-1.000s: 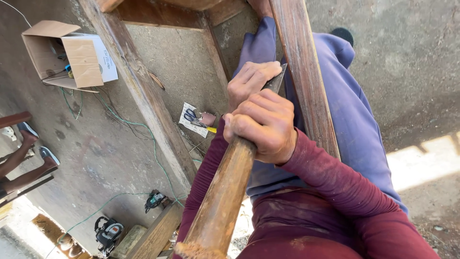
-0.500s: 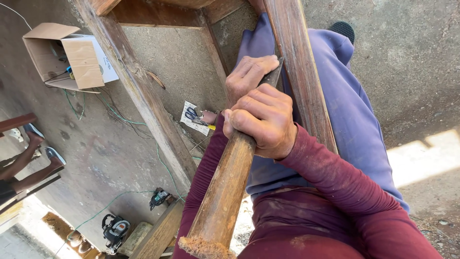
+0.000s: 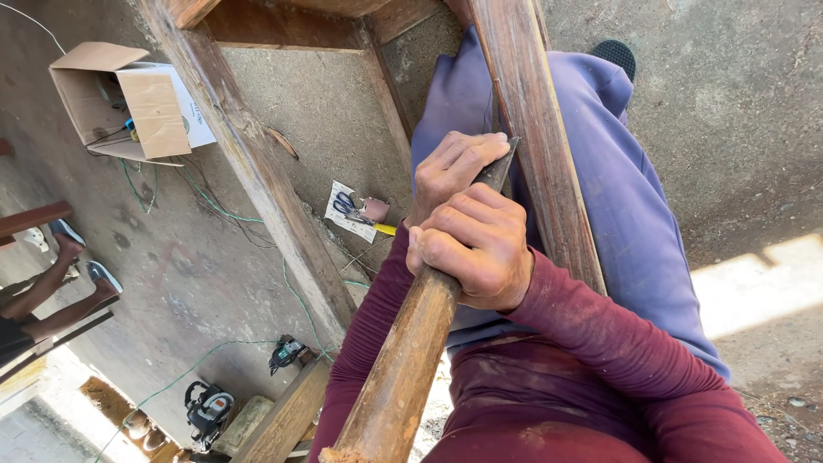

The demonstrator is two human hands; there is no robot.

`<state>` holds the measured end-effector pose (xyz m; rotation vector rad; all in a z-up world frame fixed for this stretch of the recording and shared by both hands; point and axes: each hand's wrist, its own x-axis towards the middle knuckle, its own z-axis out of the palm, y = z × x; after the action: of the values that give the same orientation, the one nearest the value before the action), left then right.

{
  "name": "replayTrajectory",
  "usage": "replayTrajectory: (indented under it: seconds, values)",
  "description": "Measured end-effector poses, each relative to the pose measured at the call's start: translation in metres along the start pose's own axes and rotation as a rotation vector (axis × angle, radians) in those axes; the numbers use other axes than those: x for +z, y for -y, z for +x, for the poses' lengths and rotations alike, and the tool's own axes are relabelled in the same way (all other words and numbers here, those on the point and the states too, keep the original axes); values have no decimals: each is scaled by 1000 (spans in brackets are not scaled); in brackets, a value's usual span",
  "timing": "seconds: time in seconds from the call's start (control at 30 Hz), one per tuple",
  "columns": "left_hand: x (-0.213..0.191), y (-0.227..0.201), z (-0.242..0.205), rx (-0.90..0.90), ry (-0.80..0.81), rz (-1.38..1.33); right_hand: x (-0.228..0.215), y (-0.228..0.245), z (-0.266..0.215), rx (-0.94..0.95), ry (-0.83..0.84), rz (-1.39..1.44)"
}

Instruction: The person sits on the ground with an upturned wooden stool between their legs and repeatedly strikes a leg joint with a wooden mallet to seat it. They then use a chisel on the wood, reposition the stool, and resume hammering the leg with the mallet.

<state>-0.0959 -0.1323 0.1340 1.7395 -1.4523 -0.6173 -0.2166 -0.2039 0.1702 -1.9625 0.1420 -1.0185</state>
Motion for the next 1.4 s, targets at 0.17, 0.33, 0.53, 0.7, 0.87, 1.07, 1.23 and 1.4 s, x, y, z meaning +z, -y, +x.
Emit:
replayTrajectory:
  seconds: [0.17,0.33,0.53,0.7,0.87,1.07,1.23,1.4]
  values:
    - [-2,-6,8,-11,6,-196,2,-11,14,-25,22,22]
    - [-11,14,11,52,45,-279,7,-18,18,-28,-11,19]
    - [-7,1,7,106,-31,-243,7,-17,16,-17,-3,8]
    - [-1,-1,8,107,-106,-192,5,-15,17,-32,23,38]
    - [-22,-13,14,-3,38,-66,7,-10,11,24,-4,-25]
    - [-21,-6,17,127,110,-97,4,-3,7,33,12,-26]
    - [1,-5,-6,72,-53,-113,4,3,-2,35,17,-40]
    - [5,-10,-8,49,-40,-75,1,12,-10,47,56,-23]
